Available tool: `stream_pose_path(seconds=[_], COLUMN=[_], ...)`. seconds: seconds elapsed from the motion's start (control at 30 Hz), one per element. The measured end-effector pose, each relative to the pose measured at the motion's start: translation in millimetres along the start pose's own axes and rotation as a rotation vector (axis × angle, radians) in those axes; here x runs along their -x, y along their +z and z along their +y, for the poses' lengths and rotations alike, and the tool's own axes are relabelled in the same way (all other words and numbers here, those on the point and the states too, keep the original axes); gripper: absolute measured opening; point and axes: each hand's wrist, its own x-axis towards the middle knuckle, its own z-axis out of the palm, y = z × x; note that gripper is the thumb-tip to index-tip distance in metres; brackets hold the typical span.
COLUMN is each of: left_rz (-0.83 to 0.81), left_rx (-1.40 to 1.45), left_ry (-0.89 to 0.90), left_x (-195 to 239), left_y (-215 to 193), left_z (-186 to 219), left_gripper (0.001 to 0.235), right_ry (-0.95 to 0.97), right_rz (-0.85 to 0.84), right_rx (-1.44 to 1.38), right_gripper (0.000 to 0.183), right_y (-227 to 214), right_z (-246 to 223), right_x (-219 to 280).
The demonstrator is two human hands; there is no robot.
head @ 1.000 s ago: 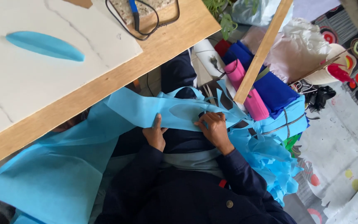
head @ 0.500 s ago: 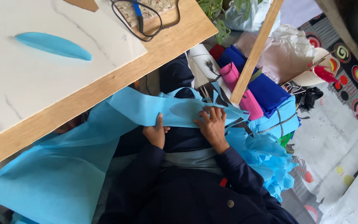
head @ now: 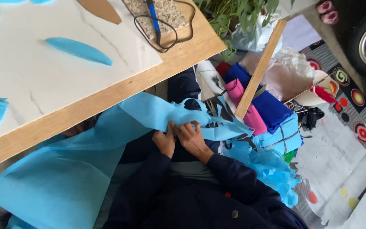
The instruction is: Cutting leaf-shaped pieces from blue fabric using scissors and organizing them on a table
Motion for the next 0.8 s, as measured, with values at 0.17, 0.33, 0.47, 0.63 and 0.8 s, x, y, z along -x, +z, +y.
stream_pose_path(seconds=[0.17, 0.33, 0.47, 0.63, 0.8], left_rz=[0.002, -0.022, -0.021, -0.026, -0.052], left_rx=[-0.022, -0.009, -0.051, -0.061, -0.057], left_ry=[-0.089, -0.110, -0.135, -0.143, -0.207], left_x=[4.4, 5.5, 3.2, 1.3, 4.4], left_y=[-1.6, -3.1, -5.0, -3.9, -6.9], left_z=[14.6, 19.5, 22.6, 17.2, 27.5], left_gripper=[0.029, 0.026, 0.032, 0.035, 0.035], right_ry=[-0.053, -0.088, -0.112, -0.061, 0.009], right_rz=[0.033, 0.009, 0.001, -0.049, -0.110], right_rx=[-0.001, 0.052, 0.132, 0.158, 0.173], right_gripper=[0.012, 0.013, 0.014, 0.017, 0.014], right_y=[0.1, -20.6, -30.5, -40.8, -69.2], right_z=[8.1, 29.5, 49.5, 75.0, 90.8], right_x=[5.0, 11.5, 30.4, 66.1, 92.2])
